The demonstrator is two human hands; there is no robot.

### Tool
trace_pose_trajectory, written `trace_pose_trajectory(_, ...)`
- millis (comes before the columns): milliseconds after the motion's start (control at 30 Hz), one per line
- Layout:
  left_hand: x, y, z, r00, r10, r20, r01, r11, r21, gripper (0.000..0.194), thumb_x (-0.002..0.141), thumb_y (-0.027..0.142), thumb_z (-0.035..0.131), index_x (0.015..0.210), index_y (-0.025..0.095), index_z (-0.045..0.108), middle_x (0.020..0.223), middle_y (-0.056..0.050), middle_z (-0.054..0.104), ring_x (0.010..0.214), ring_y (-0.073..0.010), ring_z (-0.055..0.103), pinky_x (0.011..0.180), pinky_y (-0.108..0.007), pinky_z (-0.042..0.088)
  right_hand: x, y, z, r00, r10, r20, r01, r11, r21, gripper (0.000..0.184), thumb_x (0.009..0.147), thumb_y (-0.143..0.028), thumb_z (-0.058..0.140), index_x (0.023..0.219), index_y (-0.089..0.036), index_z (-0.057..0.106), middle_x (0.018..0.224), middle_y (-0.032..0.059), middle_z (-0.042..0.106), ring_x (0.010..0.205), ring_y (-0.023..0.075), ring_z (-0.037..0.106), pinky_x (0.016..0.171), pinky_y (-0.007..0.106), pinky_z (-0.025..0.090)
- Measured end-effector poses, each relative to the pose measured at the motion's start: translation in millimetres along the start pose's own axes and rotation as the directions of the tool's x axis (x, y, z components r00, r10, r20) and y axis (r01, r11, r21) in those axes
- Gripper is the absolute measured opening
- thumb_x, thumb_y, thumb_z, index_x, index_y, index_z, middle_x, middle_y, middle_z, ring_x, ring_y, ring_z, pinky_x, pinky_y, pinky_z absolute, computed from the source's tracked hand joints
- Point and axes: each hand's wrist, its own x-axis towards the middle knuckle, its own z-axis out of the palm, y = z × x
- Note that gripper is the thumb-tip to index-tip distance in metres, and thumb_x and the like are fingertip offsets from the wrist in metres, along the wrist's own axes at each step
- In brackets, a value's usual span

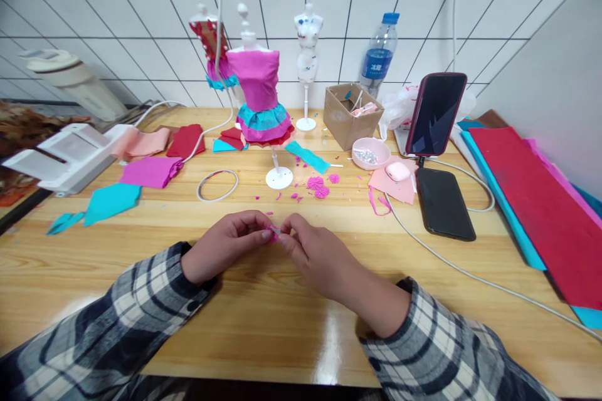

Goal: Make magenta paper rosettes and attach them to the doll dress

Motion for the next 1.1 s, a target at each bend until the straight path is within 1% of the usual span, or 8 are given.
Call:
trace_pose_trajectory(233, -1, 2, 0.7, 1.000, -0.005, 0.002, 0.005, 1.000, -0.013, 0.017, 0.077, 0.030, 0.070, 0.082, 0.014, 0.065, 0.079, -0.001, 0.069, 0.074, -0.0115, 0.060, 0.074, -0.025, 0.046, 2, 8, 3, 0.997, 0.000, -0.078, 0.004, 0.999, 0.048, 0.018, 0.096, -0.039, 0.037, 0.096, -0.023, 0.045, 0.067, -0.0053, 0.048, 0.060, 0.0131, 0.045, 0.059, 0.027, 0.031)
trace_pose_trajectory(367, 0, 1, 0.4, 1.000, -0.005, -0.002, 0.005, 1.000, 0.008, 0.018, 0.077, 0.031, 0.070, 0.081, 0.013, 0.066, 0.078, -0.001, 0.068, 0.073, -0.0113, 0.059, 0.074, -0.025, 0.045, 5, 12, 2, 0.971, 0.094, -0.219, -0.030, 0.960, 0.279, 0.022, 0.093, -0.044, 0.040, 0.098, -0.023, 0.044, 0.069, -0.0052, 0.044, 0.061, 0.0125, 0.043, 0.059, 0.027, 0.034)
trace_pose_trajectory(433, 1, 1, 0.3, 1.000, -0.006, -0.006, 0.006, 1.000, 0.012, 0.019, 0.077, 0.032, 0.069, 0.082, 0.013, 0.066, 0.078, -0.001, 0.068, 0.074, -0.0117, 0.059, 0.074, -0.025, 0.045, 6, 11, 2, 0.970, 0.129, -0.208, -0.043, 0.925, 0.377, 0.024, 0.086, -0.043, 0.052, 0.098, -0.022, 0.044, 0.069, -0.0063, 0.041, 0.060, 0.0115, 0.041, 0.058, 0.026, 0.035)
trace_pose_trajectory(533, 0, 0, 0.8, 0.999, -0.004, -0.035, 0.004, 1.000, 0.001, 0.022, 0.076, 0.034, 0.070, 0.084, 0.014, 0.067, 0.081, -0.002, 0.069, 0.075, -0.0127, 0.060, 0.074, -0.026, 0.045, 7, 9, 4, 0.979, 0.147, -0.140, -0.084, 0.921, 0.379, 0.029, 0.075, -0.035, 0.066, 0.095, -0.021, 0.050, 0.063, -0.0082, 0.036, 0.058, 0.0105, 0.038, 0.057, 0.025, 0.034)
trace_pose_trajectory(600, 0, 0, 1.7, 0.999, -0.005, -0.048, 0.005, 1.000, -0.004, 0.024, 0.075, 0.035, 0.071, 0.085, 0.014, 0.067, 0.083, -0.002, 0.070, 0.077, -0.0135, 0.061, 0.076, -0.027, 0.046, 7, 7, 6, 0.975, 0.180, -0.129, -0.118, 0.916, 0.385, 0.028, 0.073, -0.035, 0.067, 0.092, -0.020, 0.055, 0.061, -0.0081, 0.037, 0.058, 0.0104, 0.038, 0.057, 0.025, 0.033)
trace_pose_trajectory(733, -1, 0, 3.2, 0.999, -0.014, -0.044, 0.013, 1.000, -0.016, 0.025, 0.076, 0.036, 0.071, 0.087, 0.014, 0.068, 0.083, -0.002, 0.070, 0.078, -0.0135, 0.061, 0.078, -0.027, 0.046, 10, 6, 9, 0.959, 0.245, -0.140, -0.142, 0.848, 0.510, 0.024, 0.073, -0.039, 0.067, 0.084, -0.019, 0.059, 0.068, -0.0037, 0.050, 0.058, 0.0095, 0.040, 0.054, 0.024, 0.032)
trace_pose_trajectory(900, -1, 0, 3.7, 0.998, -0.004, -0.060, 0.003, 1.000, -0.028, 0.026, 0.076, 0.038, 0.071, 0.088, 0.015, 0.068, 0.085, -0.003, 0.070, 0.078, -0.0140, 0.062, 0.078, -0.028, 0.047, 10, 6, 8, 0.960, 0.278, -0.031, -0.195, 0.744, 0.639, 0.026, 0.077, -0.043, 0.061, 0.084, -0.019, 0.061, 0.068, -0.0040, 0.051, 0.047, 0.0059, 0.028, 0.044, 0.023, 0.021)
trace_pose_trajectory(1100, -1, 2, 4.1, 0.999, 0.042, 0.012, -0.042, 0.999, 0.004, 0.027, 0.080, 0.038, 0.067, 0.096, 0.016, 0.068, 0.093, -0.004, 0.071, 0.084, -0.0153, 0.062, 0.082, -0.030, 0.048, 11, 7, 8, 0.959, 0.246, -0.142, -0.130, 0.824, 0.551, 0.021, 0.073, -0.036, 0.068, 0.082, -0.018, 0.062, 0.073, -0.0018, 0.058, 0.063, 0.0101, 0.047, 0.057, 0.024, 0.036)
